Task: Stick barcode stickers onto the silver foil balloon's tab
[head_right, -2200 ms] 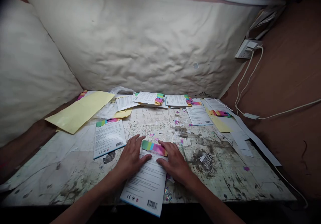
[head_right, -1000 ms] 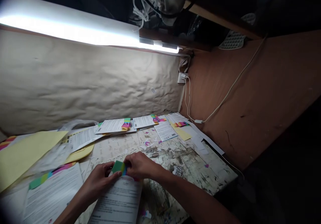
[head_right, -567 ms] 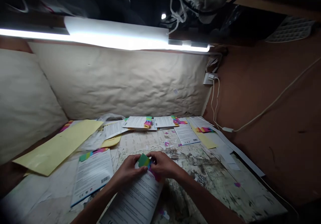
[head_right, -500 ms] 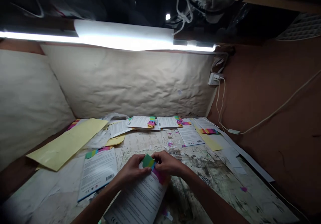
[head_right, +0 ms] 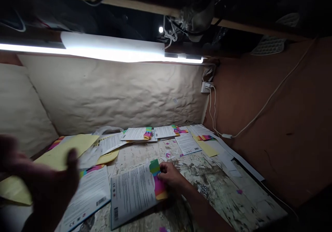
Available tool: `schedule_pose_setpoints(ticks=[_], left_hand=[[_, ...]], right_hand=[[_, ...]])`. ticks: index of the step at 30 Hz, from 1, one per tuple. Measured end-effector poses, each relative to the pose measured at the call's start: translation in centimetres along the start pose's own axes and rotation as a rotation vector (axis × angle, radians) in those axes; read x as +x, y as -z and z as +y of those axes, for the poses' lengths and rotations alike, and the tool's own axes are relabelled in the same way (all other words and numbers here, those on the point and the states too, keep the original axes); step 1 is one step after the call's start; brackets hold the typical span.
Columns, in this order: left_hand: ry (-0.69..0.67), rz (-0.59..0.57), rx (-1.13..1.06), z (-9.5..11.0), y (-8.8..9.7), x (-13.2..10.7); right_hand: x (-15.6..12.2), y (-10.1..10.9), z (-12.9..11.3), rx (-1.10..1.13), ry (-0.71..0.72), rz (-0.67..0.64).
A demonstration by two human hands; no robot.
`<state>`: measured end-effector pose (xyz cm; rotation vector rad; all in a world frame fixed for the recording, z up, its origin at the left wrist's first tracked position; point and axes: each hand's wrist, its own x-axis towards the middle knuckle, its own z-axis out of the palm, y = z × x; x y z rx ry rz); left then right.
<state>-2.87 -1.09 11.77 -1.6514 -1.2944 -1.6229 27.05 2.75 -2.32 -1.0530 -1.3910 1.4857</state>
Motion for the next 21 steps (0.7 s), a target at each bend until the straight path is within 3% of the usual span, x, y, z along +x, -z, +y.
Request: schedule_pose_setpoints(ticks=[3, 5, 6, 8, 9, 11, 13, 17, 21], left_hand=[[-0.059, 0.133, 0.120, 1.7, -1.3, 0.4], [0.035, 0.018, 0.012, 3.1, -2.8, -0.6], [0.057, -0.139, -0.058, 3.8, -3.6, -1.5], [-0.049, -0.635, -0.118, 4.7, -5.5, -3.5], [-0.080, -0.828, -0.093, 4.9, -6.4, -4.4], [-0.019, -1.129, -0.008, 4.9, -8.3, -5.8], [0.012, -1.323, 0.044, 4.4, -9.7, -6.4], [-0.050, -1.367, 0.043, 4.1, -10.8, -5.8], [-0.133, -1.374, 0.033, 5.4, -10.9, -5.7]], right_hand=[[0.6, -0.8, -0.1, -0.002, 0.060, -0.010], [0.9, -1.3, -0.1, 0.011, 0.105, -0.012], [1.0, -1.5, -0.1, 0.020, 0.122, -0.017], [1.0, -1.7, 0.0, 0.018, 0.165, -0.028], [0.9, -1.7, 0.0, -0.004, 0.195, -0.027], [0.8, -1.7, 0.1, -0.102, 0.262, 0.006], [0.7, -1.6, 0.2, -0.210, 0.303, 0.058], [0.7, -1.2, 0.4, -0.135, 0.241, 0.042], [0.7, -1.0, 0.6, -0.180, 0.200, -0.017]])
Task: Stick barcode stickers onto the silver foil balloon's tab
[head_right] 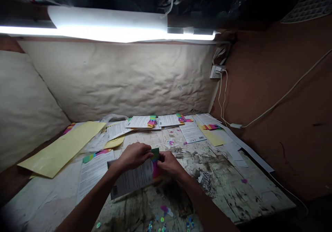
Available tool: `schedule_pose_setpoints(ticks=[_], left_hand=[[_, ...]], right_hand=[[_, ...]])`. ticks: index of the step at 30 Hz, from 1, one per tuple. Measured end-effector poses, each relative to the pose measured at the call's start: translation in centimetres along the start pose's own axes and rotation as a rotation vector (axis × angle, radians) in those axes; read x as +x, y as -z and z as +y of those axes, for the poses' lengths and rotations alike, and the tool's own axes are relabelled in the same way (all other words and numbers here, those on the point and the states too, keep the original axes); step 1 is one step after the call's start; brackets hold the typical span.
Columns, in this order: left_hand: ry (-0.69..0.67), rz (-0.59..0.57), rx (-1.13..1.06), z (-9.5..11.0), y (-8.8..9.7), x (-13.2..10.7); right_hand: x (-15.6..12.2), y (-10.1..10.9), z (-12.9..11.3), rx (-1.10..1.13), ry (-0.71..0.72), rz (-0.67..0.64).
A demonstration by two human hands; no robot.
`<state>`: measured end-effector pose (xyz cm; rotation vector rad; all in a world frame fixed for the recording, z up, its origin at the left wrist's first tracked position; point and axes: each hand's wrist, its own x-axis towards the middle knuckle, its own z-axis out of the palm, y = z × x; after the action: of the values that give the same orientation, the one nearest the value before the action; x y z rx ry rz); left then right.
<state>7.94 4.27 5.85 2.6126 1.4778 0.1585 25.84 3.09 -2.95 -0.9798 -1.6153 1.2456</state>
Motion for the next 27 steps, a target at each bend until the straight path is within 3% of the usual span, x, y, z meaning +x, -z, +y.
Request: schedule_pose_setpoints(ticks=[4, 7, 10, 12, 16, 19, 21, 25, 27], left_hand=[[-0.006, 0.036, 0.046, 1.2, -0.3, -0.2], [-0.014, 0.065, 0.010, 0.7, -0.2, -0.1], [-0.038, 0.053, -0.195, -1.0, -0.1, 0.3], [-0.066, 0.033, -0.377, -2.2, -0.2, 0.5], [-0.088, -0.006, -0.755, -3.7, -0.4, 0.2], [-0.065, -0.052, -1.075, -4.0, -0.8, -1.0], [0.011, -0.038, -1.288, -4.2, -1.5, -2.1], [0.337, 0.178, -1.705, -6.1, -3.4, -3.9], [0.531, 0.294, -1.897, -7.4, -4.3, -4.2]], right_hand=[[-0.1, -0.1, 0.1, -0.054, 0.011, 0.159], [-0.2, 0.3, 0.0, 0.041, -0.034, 0.078], [-0.4, 1.2, -0.2, 0.342, -0.173, -0.061], [-0.6, 1.5, -0.5, 0.542, -0.254, -0.068], [-0.8, 0.8, -1.4, 0.667, -0.343, -0.073], [-0.9, 0.3, -1.4, 0.570, -0.310, -0.034], [-0.9, 1.1, -0.9, 0.403, -0.239, 0.097], [0.5, 5.3, 0.1, -0.223, -0.101, 0.507], [2.4, 6.5, 0.0, -0.320, -0.112, 0.577]])
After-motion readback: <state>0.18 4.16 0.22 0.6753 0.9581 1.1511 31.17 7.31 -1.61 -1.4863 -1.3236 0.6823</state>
